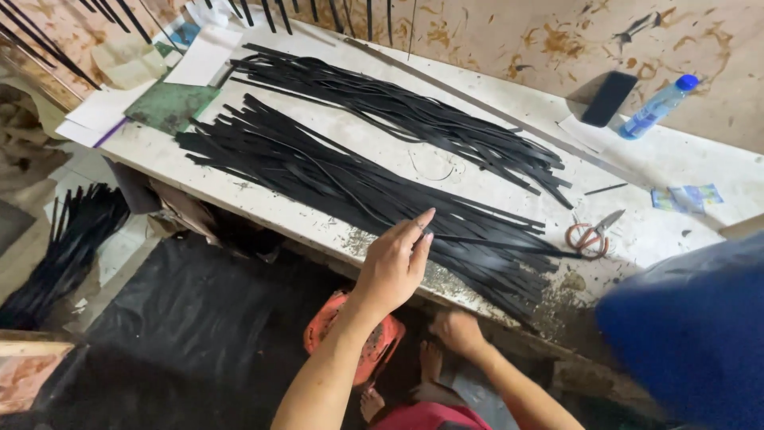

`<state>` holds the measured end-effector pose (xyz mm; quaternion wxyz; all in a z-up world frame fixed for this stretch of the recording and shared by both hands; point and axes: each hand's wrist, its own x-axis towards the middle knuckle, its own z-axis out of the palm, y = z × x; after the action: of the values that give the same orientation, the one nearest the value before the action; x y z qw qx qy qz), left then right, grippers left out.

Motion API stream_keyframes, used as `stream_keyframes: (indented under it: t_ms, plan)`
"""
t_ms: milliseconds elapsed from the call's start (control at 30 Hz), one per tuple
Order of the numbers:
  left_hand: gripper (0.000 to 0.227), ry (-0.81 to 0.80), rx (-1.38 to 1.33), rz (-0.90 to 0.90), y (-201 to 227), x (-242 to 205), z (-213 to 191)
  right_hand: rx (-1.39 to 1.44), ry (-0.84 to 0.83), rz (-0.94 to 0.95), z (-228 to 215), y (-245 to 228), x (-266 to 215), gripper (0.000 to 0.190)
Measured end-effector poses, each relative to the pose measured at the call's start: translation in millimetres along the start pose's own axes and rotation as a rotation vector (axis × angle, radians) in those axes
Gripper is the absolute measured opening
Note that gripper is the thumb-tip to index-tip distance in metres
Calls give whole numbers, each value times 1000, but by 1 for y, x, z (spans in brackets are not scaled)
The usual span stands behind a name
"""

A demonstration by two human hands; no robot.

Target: The person picks up black rubber strips from a table, runs them through a small manual device on a blue container, and then hangs the processed strips on a wall rack using clothespins. The person repeats this process for multiple strips.

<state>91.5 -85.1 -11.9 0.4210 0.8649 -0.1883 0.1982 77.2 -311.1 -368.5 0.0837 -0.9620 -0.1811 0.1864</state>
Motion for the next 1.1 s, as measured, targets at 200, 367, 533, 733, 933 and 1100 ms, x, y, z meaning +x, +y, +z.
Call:
stream_keyframes:
  t_ms: [200, 367, 533, 733, 933, 1100]
  plan:
    - [37, 55, 24, -34, -5, 47, 46, 149, 477, -129, -75, 50, 114, 20]
    - [36, 119, 55, -66, -16, 68, 75, -45, 586, -265, -109, 31, 154, 40]
    - [33, 145, 96, -79, -20, 78, 90, 184, 501, -299, -123, 22, 165, 33]
    - [33, 76, 60, -102, -23, 93, 85, 434, 434, -290, -157, 21, 173, 24]
    - [33, 65, 36, -17, -37, 106, 86, 659, 370, -227, -198, 57, 156, 16]
    - [37, 12, 168, 161, -31, 120, 82, 800, 583, -324, -347, 1, 54, 8]
